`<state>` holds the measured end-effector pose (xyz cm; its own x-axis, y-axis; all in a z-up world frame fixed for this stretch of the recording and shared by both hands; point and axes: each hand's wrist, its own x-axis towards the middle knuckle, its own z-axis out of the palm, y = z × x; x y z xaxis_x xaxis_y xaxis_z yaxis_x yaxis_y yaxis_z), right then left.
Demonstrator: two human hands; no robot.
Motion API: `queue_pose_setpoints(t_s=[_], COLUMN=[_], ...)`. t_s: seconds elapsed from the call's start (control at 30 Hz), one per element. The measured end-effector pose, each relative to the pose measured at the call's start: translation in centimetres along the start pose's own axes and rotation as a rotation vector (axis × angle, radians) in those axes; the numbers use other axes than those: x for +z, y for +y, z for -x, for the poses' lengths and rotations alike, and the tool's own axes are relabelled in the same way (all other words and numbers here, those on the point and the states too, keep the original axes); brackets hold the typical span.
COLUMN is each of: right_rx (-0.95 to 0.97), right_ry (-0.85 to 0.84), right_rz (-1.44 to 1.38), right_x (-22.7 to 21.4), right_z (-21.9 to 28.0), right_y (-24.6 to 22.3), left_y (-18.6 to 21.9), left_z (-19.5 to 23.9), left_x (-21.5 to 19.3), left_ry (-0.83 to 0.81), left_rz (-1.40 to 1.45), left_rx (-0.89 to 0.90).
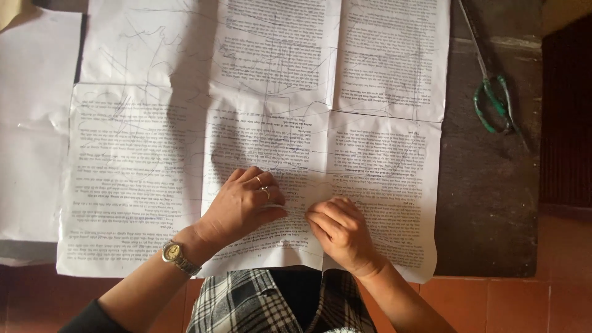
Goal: The person smooths a large printed sheet on a table, folds its edges, and secures the sheet with a red tape dispenser. The person uses both hands to press and align the paper, then applies tape to hold it in place.
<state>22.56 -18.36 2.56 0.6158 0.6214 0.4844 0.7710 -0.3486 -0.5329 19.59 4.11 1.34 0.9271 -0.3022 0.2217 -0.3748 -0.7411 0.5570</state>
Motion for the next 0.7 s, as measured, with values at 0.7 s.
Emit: queue_pose_setpoints(t_s=[0.7], right_rx=[0.041], right_ry=[-0.024], right_rz=[0.013], right_x=[0.9], right_z=[0.7], right_y=[0.4], left_y=[-1.0], left_z=[0.9], left_x=[-0.9], left_ry=[-0.020], left_rz=[-0.027], left_rx=[0.083])
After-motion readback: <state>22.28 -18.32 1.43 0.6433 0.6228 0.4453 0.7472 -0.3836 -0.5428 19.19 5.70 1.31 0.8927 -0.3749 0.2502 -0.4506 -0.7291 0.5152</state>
